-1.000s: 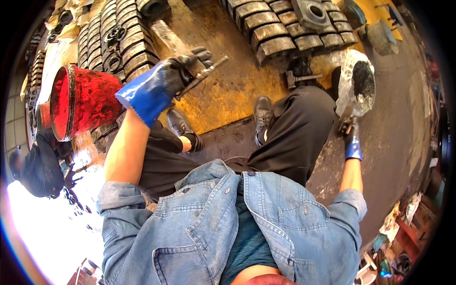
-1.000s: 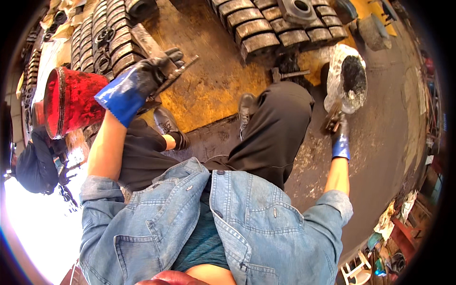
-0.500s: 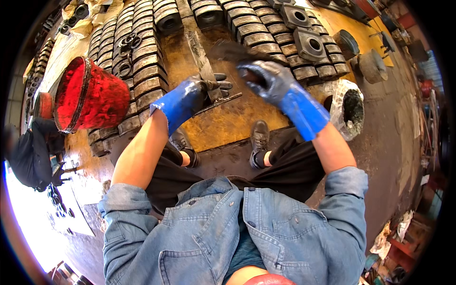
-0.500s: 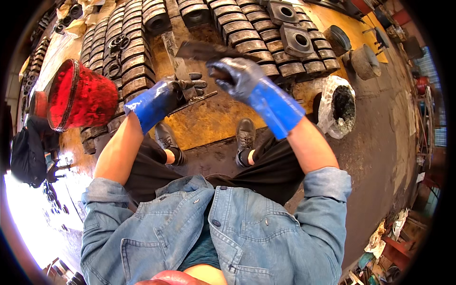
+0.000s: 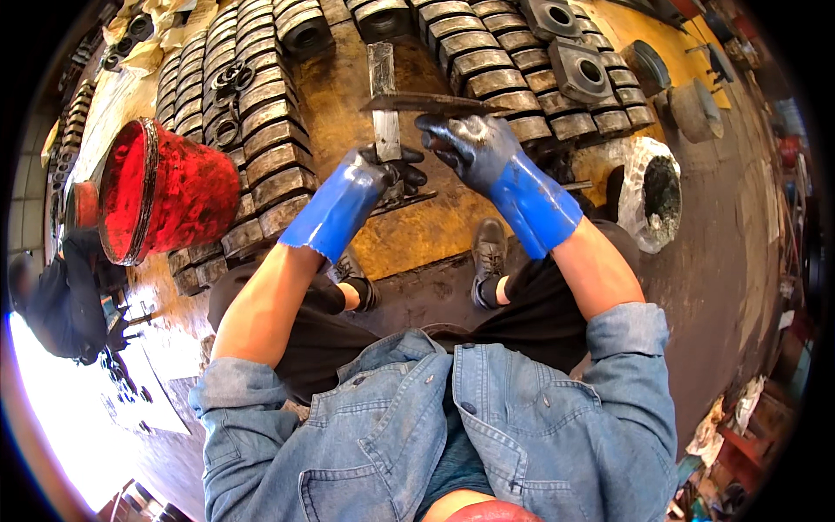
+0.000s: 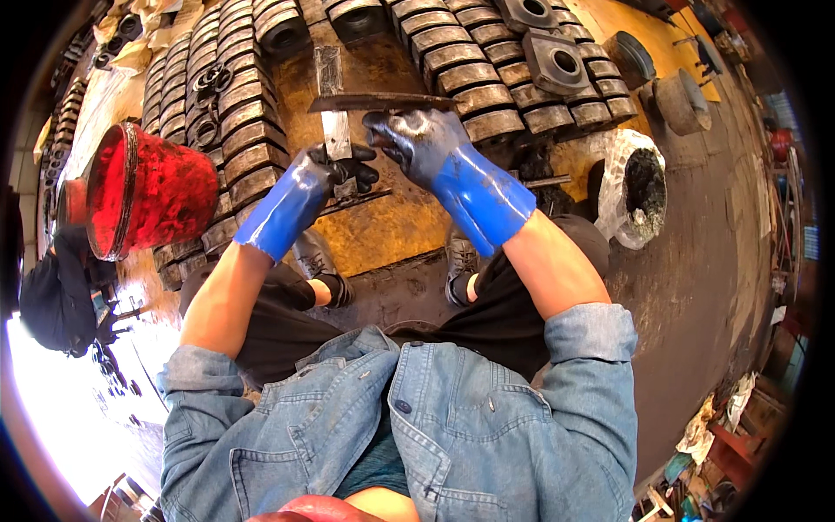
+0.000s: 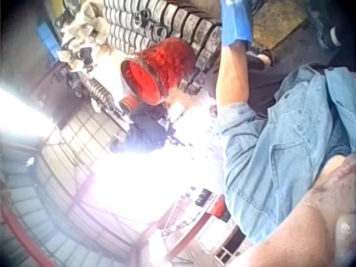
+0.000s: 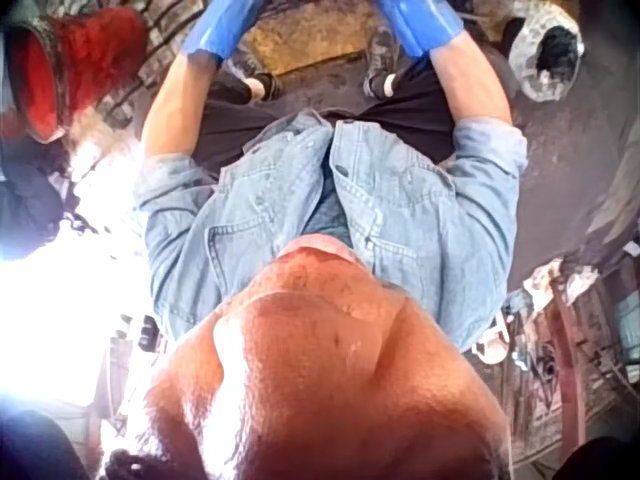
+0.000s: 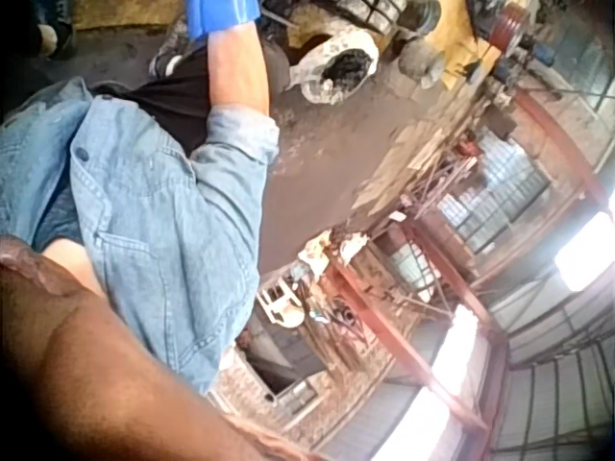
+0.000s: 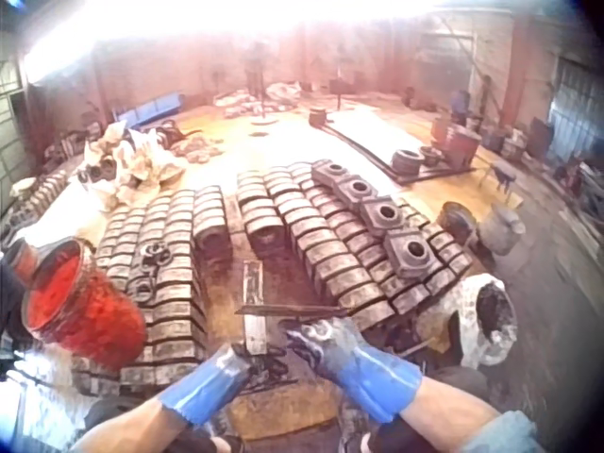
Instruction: The person sits on the floor and cleans metal parts using a scraper and a rag. They scrape the surface of the parts to remove residue and then wipe them with a cloth. The person handles the parts one at a time, occasionally picking up and inspecting them before placing them back down.
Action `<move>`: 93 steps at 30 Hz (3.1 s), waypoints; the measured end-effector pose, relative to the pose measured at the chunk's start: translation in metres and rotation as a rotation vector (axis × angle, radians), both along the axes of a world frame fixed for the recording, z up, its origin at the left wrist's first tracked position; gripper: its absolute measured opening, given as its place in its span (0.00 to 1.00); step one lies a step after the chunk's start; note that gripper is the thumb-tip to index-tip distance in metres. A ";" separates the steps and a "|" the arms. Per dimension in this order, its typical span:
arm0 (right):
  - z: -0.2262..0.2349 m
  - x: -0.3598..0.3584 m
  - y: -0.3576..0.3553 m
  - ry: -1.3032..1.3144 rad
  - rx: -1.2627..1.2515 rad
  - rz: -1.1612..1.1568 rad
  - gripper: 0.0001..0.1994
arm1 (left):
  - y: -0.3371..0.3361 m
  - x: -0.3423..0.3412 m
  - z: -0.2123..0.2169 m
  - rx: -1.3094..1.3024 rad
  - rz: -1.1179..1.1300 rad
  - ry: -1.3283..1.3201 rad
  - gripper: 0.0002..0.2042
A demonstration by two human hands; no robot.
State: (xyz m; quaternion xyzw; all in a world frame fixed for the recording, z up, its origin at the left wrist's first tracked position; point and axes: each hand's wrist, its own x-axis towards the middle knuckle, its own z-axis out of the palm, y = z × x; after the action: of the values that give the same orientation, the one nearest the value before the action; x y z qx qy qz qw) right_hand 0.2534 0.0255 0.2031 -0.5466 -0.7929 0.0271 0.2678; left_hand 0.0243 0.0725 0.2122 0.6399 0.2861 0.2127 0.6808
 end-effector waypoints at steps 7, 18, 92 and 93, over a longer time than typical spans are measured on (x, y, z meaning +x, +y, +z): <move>0.009 0.019 0.013 -0.135 0.182 -0.242 0.23 | 0.002 0.006 -0.002 -0.279 0.000 0.256 0.14; 0.000 0.009 -0.006 -0.187 -0.127 -0.153 0.16 | -0.001 -0.005 0.015 -0.386 -0.010 0.102 0.19; 0.003 0.009 -0.022 0.033 0.192 0.045 0.21 | -0.006 0.004 0.064 -0.417 0.006 -0.027 0.23; 0.004 0.010 -0.025 -0.089 0.205 0.039 0.24 | -0.006 0.005 0.066 -0.425 0.004 0.001 0.23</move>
State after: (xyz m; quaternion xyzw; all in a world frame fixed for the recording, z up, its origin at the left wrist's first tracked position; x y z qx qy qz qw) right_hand 0.2639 0.0005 0.2069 -0.5017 -0.8131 -0.0732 0.2861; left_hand 0.0297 0.0670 0.2783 0.4813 0.3260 0.1484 0.8000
